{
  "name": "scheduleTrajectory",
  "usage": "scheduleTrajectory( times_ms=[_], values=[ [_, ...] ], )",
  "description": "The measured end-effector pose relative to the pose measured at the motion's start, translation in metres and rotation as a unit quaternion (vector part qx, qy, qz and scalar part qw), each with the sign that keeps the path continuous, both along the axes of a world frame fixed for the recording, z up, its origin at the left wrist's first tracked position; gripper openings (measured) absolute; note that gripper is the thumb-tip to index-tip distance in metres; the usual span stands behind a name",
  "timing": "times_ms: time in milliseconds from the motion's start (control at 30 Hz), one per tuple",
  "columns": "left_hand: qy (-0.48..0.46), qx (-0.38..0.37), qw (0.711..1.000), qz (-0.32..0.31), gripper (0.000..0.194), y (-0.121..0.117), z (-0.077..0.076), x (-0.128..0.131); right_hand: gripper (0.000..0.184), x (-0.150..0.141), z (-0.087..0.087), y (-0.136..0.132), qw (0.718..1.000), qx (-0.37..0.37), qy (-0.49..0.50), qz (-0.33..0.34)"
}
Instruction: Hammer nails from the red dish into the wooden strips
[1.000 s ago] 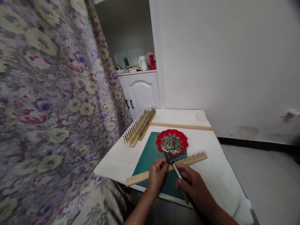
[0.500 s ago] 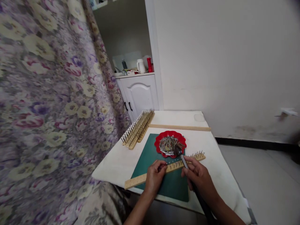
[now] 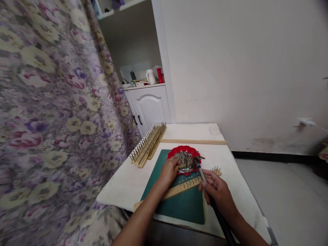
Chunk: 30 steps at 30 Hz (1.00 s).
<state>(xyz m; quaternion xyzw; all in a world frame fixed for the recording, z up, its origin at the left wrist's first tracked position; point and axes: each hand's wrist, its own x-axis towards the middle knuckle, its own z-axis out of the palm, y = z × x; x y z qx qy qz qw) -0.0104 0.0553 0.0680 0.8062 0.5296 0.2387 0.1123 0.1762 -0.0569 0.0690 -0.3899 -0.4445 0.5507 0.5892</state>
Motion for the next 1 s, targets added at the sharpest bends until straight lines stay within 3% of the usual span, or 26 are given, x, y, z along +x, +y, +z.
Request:
scheduleTrajectory(
  times_ms=[200, 367, 500, 600, 700, 867, 1000],
  values=[
    [0.087, -0.025, 0.995, 0.029, 0.014, 0.029, -0.010, 0.017, 0.039, 0.001, -0.003, 0.001, 1.000, -0.005, -0.005, -0.002],
    [0.104, -0.024, 0.994, 0.022, 0.015, 0.033, -0.016, 0.019, 0.039, 0.002, 0.000, 0.001, 1.000, -0.006, -0.002, -0.005],
    [0.090, 0.002, 0.996, 0.009, 0.015, 0.028, -0.012, 0.016, 0.039, 0.002, 0.000, 0.001, 1.000, -0.004, -0.002, -0.007],
    [0.012, 0.057, 0.998, 0.009, 0.015, 0.016, -0.004, 0.005, 0.038, 0.002, -0.001, 0.000, 1.000, 0.001, -0.004, -0.005],
    [-0.123, 0.088, 0.988, 0.035, 0.015, -0.007, -0.001, -0.012, 0.037, 0.003, -0.002, -0.001, 1.000, 0.001, -0.006, -0.006],
    [-0.344, -0.035, 0.934, 0.087, 0.015, -0.057, -0.026, -0.031, 0.036, 0.003, -0.006, -0.003, 1.000, 0.004, -0.008, 0.002],
    [-0.413, -0.119, 0.898, 0.095, 0.020, -0.084, -0.047, -0.024, 0.036, 0.002, -0.010, -0.004, 1.000, 0.006, -0.008, 0.003]
  ],
)
